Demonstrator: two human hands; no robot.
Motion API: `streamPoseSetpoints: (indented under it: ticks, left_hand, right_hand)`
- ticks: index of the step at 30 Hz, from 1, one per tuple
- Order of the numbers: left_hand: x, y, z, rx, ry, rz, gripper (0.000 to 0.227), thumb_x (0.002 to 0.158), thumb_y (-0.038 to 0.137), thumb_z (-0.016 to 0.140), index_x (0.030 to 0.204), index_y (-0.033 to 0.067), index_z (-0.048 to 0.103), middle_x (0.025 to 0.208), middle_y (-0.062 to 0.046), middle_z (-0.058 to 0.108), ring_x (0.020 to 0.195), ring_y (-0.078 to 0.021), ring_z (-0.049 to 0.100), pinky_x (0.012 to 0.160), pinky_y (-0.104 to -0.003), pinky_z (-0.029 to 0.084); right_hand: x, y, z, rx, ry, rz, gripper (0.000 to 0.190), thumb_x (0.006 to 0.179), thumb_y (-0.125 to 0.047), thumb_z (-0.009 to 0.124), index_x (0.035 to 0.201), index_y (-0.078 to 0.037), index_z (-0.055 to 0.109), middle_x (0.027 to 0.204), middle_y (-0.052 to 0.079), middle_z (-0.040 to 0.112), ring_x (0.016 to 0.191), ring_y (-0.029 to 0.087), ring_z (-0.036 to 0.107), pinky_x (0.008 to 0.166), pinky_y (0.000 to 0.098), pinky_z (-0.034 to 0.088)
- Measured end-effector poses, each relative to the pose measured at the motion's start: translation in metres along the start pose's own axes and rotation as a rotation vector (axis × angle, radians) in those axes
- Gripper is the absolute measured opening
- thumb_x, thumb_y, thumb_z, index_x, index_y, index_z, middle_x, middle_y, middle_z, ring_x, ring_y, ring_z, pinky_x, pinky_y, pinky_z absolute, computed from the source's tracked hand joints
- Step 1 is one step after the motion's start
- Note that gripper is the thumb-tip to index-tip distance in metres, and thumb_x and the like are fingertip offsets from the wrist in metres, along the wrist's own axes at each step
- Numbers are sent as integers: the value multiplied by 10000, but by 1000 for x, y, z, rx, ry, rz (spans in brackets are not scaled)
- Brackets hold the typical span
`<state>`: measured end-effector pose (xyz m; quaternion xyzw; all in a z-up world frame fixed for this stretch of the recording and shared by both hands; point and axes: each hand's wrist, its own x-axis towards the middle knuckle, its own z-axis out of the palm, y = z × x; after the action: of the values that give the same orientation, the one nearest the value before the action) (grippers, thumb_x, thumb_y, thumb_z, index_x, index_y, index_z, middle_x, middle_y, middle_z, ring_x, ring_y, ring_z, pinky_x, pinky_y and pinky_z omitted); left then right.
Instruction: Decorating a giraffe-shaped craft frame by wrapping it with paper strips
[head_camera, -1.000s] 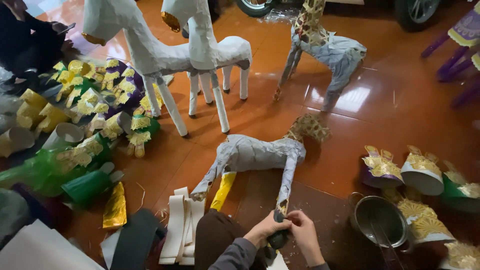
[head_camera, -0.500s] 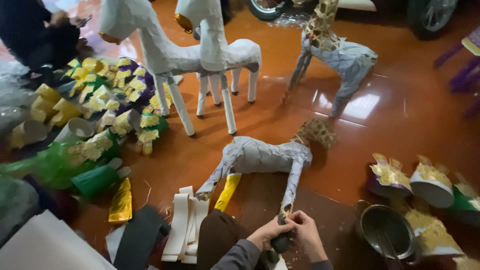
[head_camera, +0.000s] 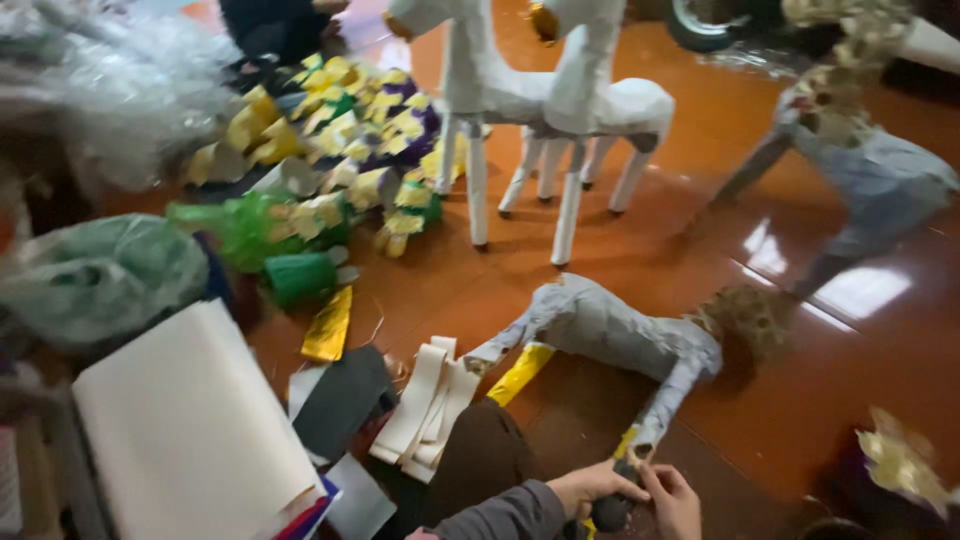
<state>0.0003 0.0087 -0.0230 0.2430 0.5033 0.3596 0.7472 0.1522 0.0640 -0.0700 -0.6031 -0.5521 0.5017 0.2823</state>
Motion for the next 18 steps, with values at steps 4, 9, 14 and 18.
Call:
streamPoseSetpoints:
  ticks: [4, 9, 14, 18]
  left_hand:
    - [25, -14, -19, -121, -113, -252, 462, 844, 353, 729, 1244, 265, 513, 920, 12, 606, 768, -164, 608, 629, -301, 489]
    - [43, -45, -16, -248, -14, 23, 410, 714, 179, 761, 1101, 190, 625, 895, 6, 691, 727, -104, 643, 650, -225, 522]
    - [25, -25, -18, -278, -130, 21, 270, 771, 191, 766, 1017, 186, 653, 843, 22, 697, 681, -94, 645, 606, -221, 512]
    - [26, -22, -22, -265, -199, -135, 110, 844, 238, 745, 886, 151, 690, 708, 31, 669, 556, -76, 610, 500, -218, 475]
  right_hand:
    - [-37, -5, 22, 36, 174, 207, 171, 873, -263, 715, 889, -95, 741, 726, 80, 668, 717, 127, 559, 647, 292, 425]
    - [-79, -12, 65, 481, 300, -323, 669, 726, -22, 446, 1391, 46, 459, 1271, 272, 562, 1168, 335, 556, 1012, 372, 432]
    - [-89, -42, 60, 459, 225, -186, 723, 757, -71, 511, 1468, -34, 381, 1386, 245, 480, 1280, 339, 476, 1058, 403, 374]
    - [-73, -32, 49, 420, 167, -13, 840, 724, 18, 603, 1515, -65, 332, 1378, 268, 473, 1242, 375, 491, 1014, 440, 387]
